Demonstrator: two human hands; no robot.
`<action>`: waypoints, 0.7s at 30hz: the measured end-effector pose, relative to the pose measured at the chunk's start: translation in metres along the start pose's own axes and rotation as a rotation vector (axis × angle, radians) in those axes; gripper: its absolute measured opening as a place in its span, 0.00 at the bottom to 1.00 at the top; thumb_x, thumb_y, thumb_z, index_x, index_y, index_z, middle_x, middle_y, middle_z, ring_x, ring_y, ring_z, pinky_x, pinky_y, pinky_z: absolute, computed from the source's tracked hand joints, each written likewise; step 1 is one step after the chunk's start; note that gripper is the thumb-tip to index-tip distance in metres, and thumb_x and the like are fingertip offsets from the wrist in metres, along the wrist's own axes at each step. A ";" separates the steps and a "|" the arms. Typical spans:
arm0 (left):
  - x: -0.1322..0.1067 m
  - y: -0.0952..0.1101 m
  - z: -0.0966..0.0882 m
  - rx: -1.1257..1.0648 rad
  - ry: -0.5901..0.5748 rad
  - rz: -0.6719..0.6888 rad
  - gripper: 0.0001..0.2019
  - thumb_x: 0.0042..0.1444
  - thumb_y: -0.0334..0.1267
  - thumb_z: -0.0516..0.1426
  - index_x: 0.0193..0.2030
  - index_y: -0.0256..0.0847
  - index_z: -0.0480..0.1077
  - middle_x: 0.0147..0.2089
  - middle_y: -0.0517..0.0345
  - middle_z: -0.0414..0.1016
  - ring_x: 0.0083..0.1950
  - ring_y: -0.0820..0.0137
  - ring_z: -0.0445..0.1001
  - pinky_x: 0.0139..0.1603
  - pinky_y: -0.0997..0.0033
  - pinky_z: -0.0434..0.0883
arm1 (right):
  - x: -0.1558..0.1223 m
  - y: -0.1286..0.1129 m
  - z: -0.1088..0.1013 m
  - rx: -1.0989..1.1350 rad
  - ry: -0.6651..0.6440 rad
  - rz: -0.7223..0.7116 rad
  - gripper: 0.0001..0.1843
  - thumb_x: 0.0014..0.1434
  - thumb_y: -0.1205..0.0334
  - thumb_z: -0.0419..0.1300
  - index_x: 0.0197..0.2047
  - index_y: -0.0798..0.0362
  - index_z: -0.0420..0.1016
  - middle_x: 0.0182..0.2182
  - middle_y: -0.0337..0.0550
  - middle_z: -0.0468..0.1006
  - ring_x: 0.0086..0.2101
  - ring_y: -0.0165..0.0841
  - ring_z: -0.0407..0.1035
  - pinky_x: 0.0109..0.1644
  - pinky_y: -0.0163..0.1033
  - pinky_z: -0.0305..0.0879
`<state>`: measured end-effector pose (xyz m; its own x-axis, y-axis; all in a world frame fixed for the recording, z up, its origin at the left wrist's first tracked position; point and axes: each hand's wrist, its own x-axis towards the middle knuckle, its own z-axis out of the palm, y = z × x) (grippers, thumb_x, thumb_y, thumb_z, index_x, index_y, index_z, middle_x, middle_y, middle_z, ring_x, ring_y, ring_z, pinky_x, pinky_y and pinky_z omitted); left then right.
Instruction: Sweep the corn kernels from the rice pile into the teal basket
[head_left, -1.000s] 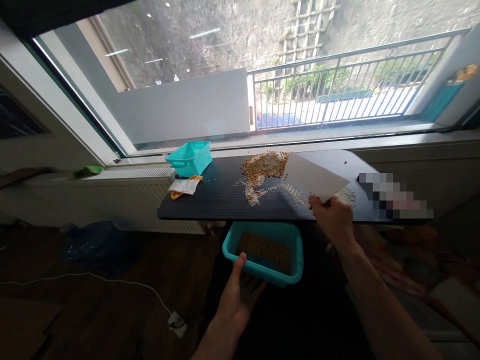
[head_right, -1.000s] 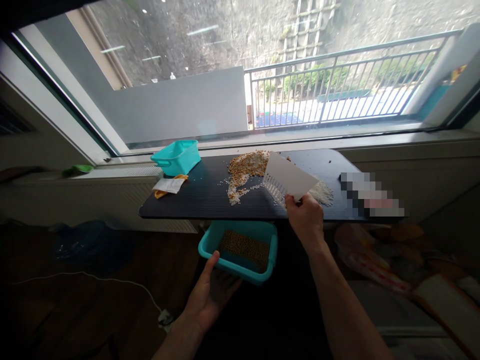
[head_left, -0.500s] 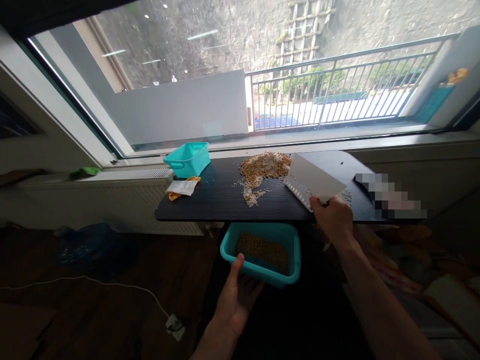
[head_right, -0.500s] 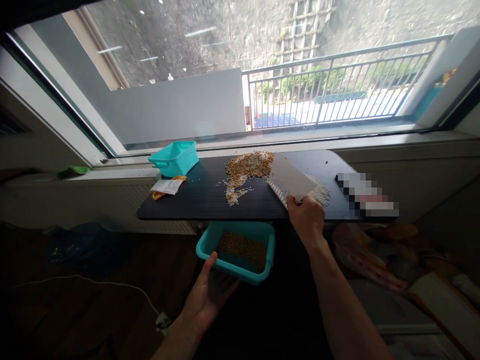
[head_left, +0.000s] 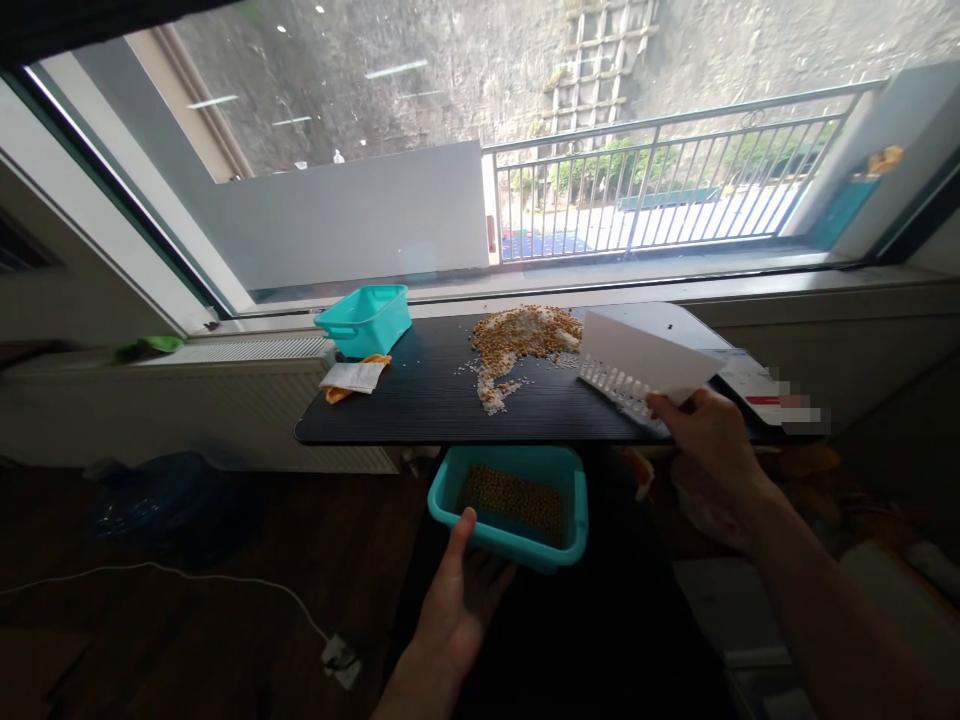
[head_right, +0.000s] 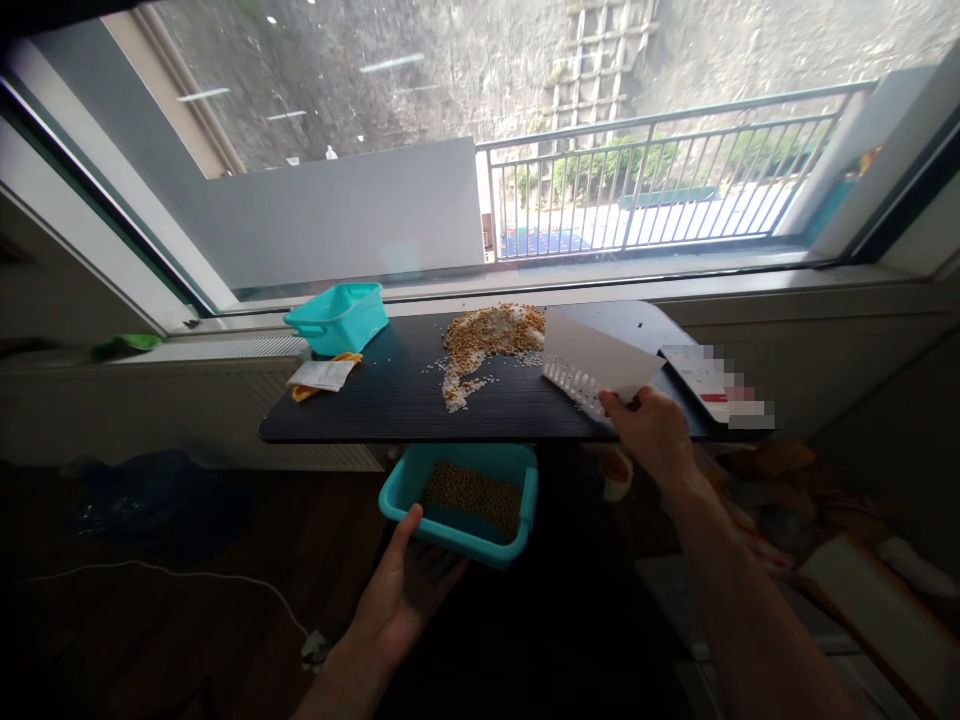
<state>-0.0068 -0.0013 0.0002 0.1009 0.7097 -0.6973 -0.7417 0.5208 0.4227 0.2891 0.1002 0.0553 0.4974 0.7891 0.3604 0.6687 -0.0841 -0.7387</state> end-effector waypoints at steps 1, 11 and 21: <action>0.000 0.000 0.000 0.001 -0.003 0.000 0.22 0.58 0.46 0.60 0.57 0.40 0.67 0.53 0.46 0.76 0.50 0.61 0.76 0.55 0.59 0.72 | 0.003 -0.001 -0.005 -0.002 0.009 0.017 0.12 0.46 0.53 0.63 0.22 0.51 0.68 0.20 0.46 0.75 0.26 0.38 0.69 0.32 0.41 0.58; -0.002 0.003 0.002 0.004 -0.013 -0.004 0.24 0.58 0.47 0.60 0.58 0.36 0.67 0.54 0.43 0.75 0.54 0.58 0.75 0.56 0.57 0.71 | 0.010 -0.045 0.042 0.283 -0.298 -0.033 0.14 0.50 0.51 0.60 0.26 0.53 0.74 0.23 0.40 0.76 0.23 0.29 0.69 0.28 0.35 0.67; -0.001 0.007 0.001 -0.045 0.038 -0.011 0.22 0.57 0.45 0.61 0.56 0.38 0.68 0.50 0.45 0.77 0.48 0.60 0.78 0.52 0.59 0.74 | 0.031 -0.055 0.101 0.476 -0.468 -0.199 0.17 0.48 0.47 0.62 0.30 0.53 0.77 0.27 0.40 0.79 0.28 0.29 0.69 0.37 0.37 0.69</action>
<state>-0.0118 0.0023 0.0047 0.0849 0.6847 -0.7239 -0.7697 0.5064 0.3887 0.2115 0.1907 0.0491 0.0285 0.9502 0.3102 0.3540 0.2806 -0.8921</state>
